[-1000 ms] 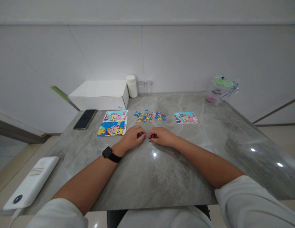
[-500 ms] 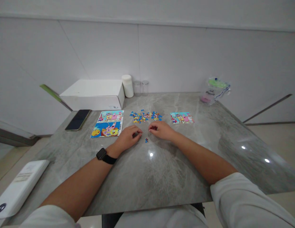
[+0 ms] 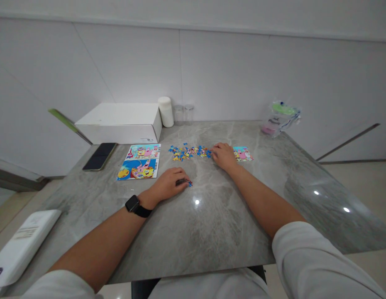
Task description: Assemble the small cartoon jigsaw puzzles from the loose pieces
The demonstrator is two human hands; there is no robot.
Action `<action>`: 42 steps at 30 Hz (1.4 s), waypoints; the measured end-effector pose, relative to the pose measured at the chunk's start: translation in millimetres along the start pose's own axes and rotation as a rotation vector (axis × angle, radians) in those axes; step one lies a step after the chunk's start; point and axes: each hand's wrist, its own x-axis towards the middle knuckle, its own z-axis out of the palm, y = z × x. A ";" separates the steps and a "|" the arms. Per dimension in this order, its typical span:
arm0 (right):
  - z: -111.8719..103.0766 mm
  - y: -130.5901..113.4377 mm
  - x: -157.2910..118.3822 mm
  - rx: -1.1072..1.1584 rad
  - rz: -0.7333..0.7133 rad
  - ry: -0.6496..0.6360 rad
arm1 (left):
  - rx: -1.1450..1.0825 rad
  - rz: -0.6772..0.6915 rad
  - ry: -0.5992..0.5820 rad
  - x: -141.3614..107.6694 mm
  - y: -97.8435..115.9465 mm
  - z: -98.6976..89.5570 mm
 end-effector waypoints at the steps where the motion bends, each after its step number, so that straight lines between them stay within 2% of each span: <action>1: 1.1 -0.7 -0.1 -0.011 -0.001 -0.005 | -0.005 0.000 -0.003 0.1 0.3 -0.2; 12: 1.6 -0.5 -4.5 -0.053 0.108 0.018 | -0.009 0.001 0.011 1.3 -1.3 -1.6; 28: -1.3 -2.0 -2.7 -0.038 0.135 -0.062 | -0.003 -0.009 0.023 0.5 -1.8 -2.6; 35: -10.2 -4.6 -5.9 -0.070 0.160 -0.016 | -0.019 -0.013 0.026 1.2 -0.3 -3.1; 38: -15.0 -5.3 -6.4 -0.099 0.158 -0.074 | -0.022 -0.012 0.028 1.5 -0.1 -3.4; 42: -21.6 -7.6 -7.5 -0.094 0.084 -0.180 | -0.019 -0.015 0.027 1.4 0.1 -3.7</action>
